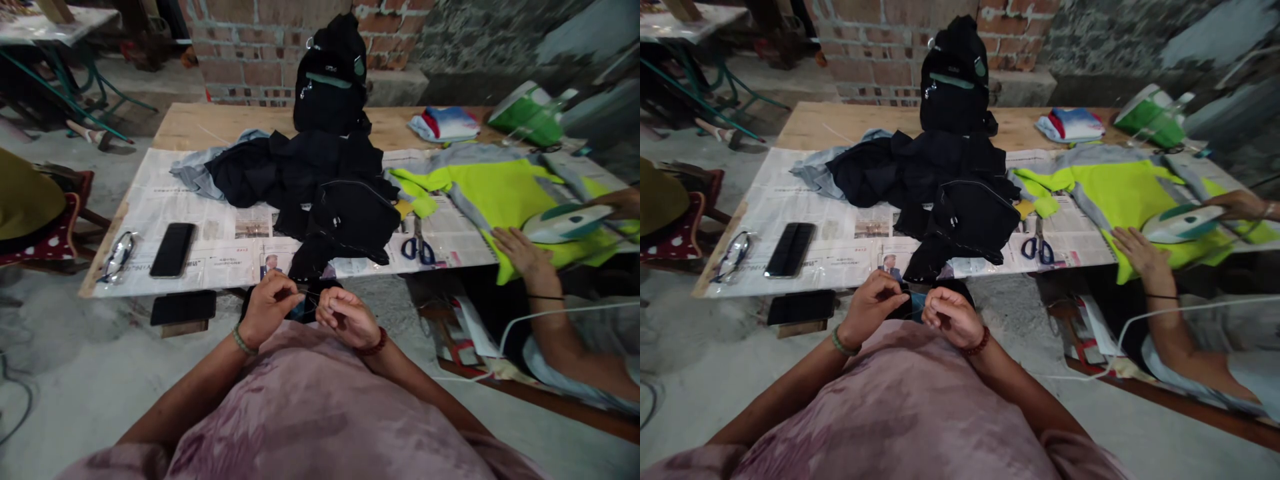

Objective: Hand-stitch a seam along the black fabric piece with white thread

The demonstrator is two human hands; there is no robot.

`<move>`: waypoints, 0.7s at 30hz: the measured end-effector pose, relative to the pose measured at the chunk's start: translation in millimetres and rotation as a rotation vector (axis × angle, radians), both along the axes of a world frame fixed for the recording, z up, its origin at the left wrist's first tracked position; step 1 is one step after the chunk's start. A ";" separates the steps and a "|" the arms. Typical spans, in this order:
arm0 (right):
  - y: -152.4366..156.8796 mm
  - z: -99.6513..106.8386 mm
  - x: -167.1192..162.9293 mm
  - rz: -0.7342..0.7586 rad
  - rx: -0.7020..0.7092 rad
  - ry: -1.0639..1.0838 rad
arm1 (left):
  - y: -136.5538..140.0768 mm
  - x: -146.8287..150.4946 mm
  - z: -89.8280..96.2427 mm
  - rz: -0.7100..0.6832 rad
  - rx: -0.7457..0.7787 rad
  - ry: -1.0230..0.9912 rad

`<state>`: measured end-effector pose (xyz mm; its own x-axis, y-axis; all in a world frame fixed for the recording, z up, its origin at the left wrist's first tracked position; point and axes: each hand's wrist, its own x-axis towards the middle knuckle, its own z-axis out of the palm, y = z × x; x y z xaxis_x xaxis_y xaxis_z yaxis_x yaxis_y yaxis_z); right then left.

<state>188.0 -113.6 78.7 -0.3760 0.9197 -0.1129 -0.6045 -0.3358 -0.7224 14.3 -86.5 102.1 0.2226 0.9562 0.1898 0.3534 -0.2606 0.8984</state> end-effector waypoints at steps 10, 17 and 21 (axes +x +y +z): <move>-2.4 -8.3 -1.0 0.019 -0.014 0.027 | -2.5 5.5 1.7 0.075 -0.428 -0.402; 1.3 -10.0 -1.0 -0.023 -0.029 0.061 | -1.4 6.7 -5.8 0.140 -0.420 -0.406; 3.3 -10.6 0.2 -0.069 -0.052 0.083 | -0.6 5.7 -6.6 0.210 -0.421 -0.419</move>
